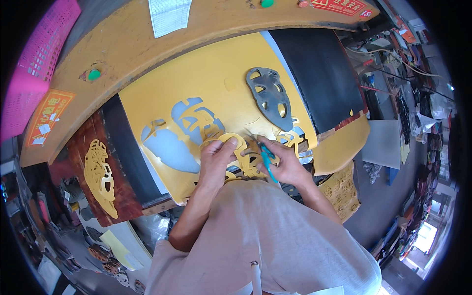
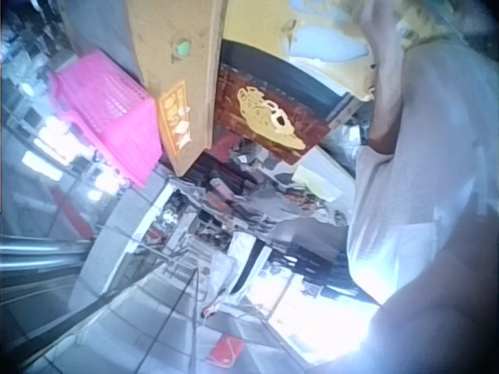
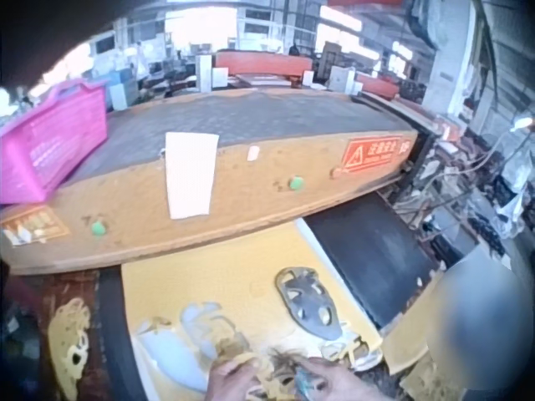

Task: The person uses a die-cutting machine to press a metal template into a yellow sheet, then removes the cutout and scrap material. They trim edges with scissors and repeat the process with additional sheets and templates.

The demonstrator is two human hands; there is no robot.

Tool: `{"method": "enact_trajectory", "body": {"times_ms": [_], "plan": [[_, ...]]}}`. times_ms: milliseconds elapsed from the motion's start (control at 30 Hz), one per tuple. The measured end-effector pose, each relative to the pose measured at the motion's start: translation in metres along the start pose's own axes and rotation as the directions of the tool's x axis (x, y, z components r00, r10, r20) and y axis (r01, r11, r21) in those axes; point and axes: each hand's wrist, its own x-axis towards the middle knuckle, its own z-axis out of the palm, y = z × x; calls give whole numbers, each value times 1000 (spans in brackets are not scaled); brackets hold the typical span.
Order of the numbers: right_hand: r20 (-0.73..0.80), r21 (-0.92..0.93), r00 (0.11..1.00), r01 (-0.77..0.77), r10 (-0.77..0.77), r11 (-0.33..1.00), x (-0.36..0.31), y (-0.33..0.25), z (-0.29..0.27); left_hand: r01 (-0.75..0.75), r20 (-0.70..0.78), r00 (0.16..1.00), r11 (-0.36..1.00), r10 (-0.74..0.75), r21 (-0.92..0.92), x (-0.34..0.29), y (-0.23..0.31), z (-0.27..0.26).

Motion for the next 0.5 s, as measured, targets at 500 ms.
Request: {"method": "enact_trajectory", "body": {"times_ms": [500], "plan": [[28, 30, 999, -20, 19, 999, 4, -15, 18, -58, 4, 998, 986, 60, -157, -2, -7, 0]]}}
